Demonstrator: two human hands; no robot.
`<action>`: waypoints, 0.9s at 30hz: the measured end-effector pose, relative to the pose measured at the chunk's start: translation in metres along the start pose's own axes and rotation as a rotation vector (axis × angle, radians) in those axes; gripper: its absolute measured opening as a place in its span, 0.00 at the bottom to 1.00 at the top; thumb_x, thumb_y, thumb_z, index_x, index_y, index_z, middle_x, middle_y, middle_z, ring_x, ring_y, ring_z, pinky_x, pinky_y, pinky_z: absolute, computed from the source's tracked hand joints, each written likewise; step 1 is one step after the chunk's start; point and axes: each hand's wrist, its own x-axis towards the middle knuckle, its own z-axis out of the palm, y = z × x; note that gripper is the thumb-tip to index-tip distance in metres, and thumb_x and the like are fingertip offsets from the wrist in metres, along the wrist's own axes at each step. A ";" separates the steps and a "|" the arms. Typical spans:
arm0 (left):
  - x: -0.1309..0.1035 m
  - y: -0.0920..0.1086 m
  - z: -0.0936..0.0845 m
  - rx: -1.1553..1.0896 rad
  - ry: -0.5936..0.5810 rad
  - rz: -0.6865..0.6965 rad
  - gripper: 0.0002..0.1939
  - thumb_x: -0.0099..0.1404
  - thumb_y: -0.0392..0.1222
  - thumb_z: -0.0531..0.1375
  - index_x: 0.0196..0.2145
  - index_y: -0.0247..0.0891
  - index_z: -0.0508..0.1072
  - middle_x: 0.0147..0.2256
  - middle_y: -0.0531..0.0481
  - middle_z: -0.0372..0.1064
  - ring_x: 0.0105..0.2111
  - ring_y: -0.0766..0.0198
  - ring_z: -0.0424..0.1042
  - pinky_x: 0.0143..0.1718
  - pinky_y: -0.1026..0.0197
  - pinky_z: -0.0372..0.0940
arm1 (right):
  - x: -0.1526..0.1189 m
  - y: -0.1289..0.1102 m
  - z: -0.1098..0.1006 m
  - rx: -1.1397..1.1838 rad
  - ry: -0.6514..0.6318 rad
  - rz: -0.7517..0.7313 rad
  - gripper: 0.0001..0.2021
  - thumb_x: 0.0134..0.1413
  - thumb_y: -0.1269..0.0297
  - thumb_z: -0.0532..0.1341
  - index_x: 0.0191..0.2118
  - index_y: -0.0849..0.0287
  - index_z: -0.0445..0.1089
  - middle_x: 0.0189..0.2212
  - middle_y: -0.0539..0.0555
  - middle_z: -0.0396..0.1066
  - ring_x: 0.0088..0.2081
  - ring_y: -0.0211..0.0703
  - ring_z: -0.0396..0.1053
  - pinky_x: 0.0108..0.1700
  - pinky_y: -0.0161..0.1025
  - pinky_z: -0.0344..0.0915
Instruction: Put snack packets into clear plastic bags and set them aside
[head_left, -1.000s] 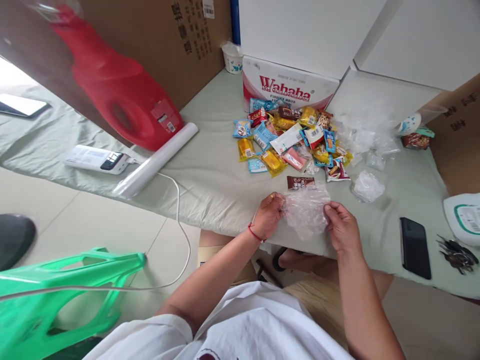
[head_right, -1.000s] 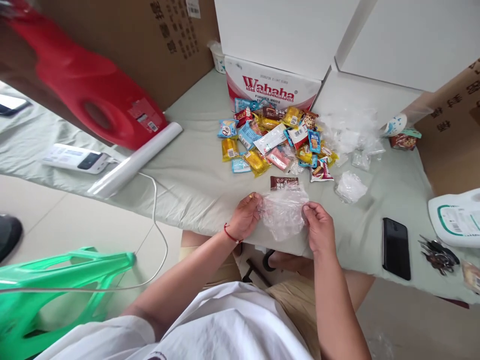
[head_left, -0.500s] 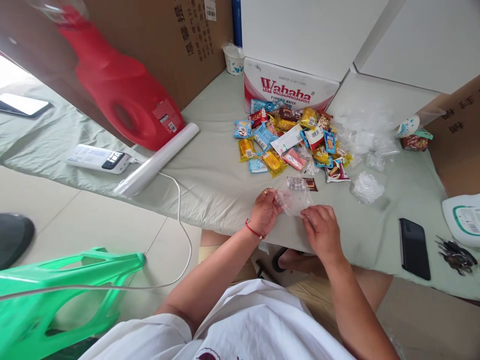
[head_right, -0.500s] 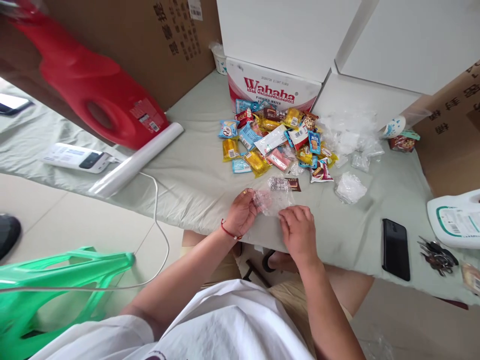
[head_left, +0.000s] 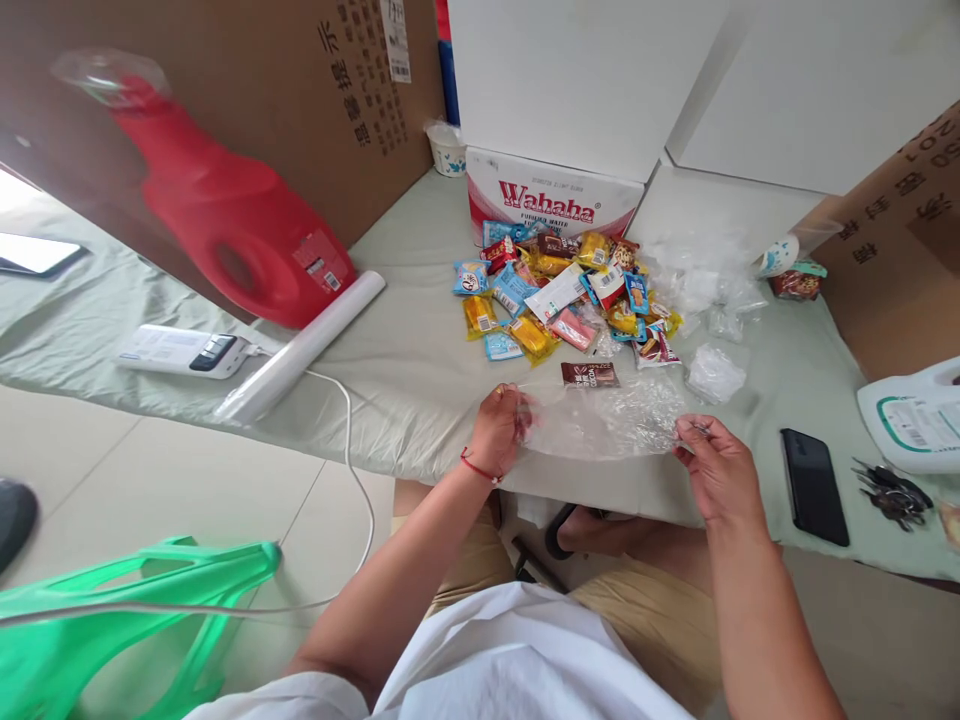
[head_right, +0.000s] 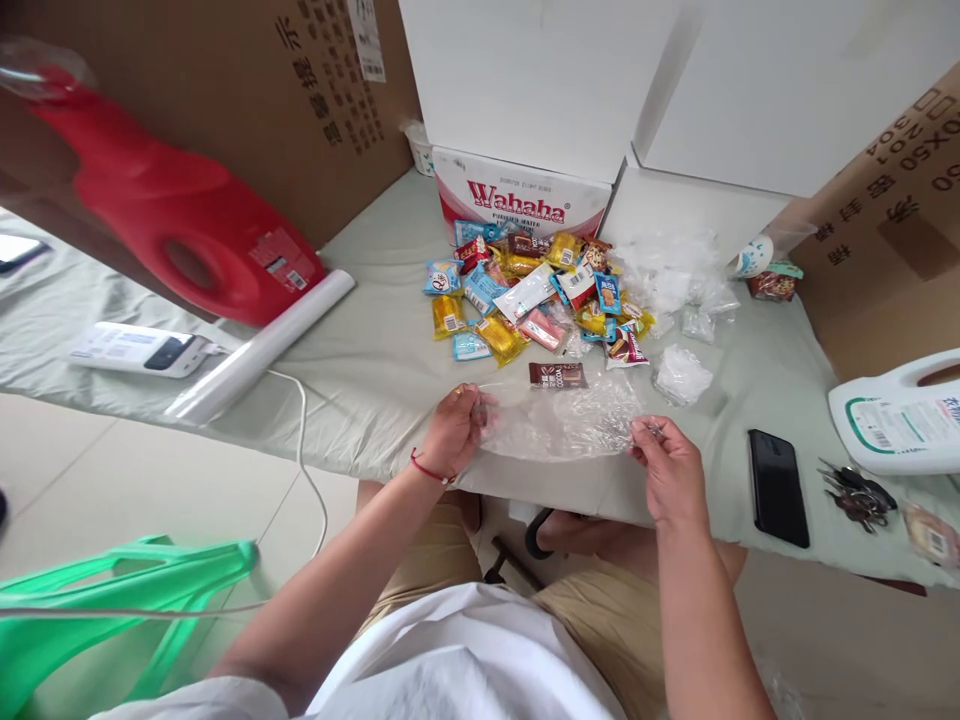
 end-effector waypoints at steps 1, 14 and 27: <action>0.001 0.001 -0.002 0.065 0.038 0.037 0.16 0.65 0.52 0.61 0.29 0.41 0.61 0.27 0.56 0.68 0.17 0.73 0.63 0.17 0.67 0.49 | 0.004 0.005 -0.008 -0.048 0.036 -0.002 0.19 0.41 0.48 0.75 0.34 0.56 0.75 0.29 0.50 0.71 0.30 0.38 0.67 0.32 0.36 0.67; -0.022 0.002 -0.004 0.566 0.001 0.552 0.10 0.69 0.48 0.61 0.31 0.43 0.71 0.27 0.53 0.63 0.29 0.62 0.62 0.36 0.62 0.58 | 0.005 -0.030 0.045 -0.577 -0.273 -0.565 0.12 0.60 0.57 0.64 0.47 0.52 0.77 0.45 0.54 0.70 0.29 0.37 0.64 0.34 0.39 0.66; -0.027 0.003 0.013 0.656 0.030 0.491 0.15 0.71 0.50 0.57 0.28 0.42 0.71 0.31 0.48 0.70 0.34 0.58 0.69 0.42 0.58 0.61 | -0.013 0.003 0.084 -0.547 -0.602 -0.644 0.11 0.67 0.58 0.59 0.42 0.49 0.81 0.32 0.53 0.68 0.35 0.43 0.69 0.39 0.40 0.69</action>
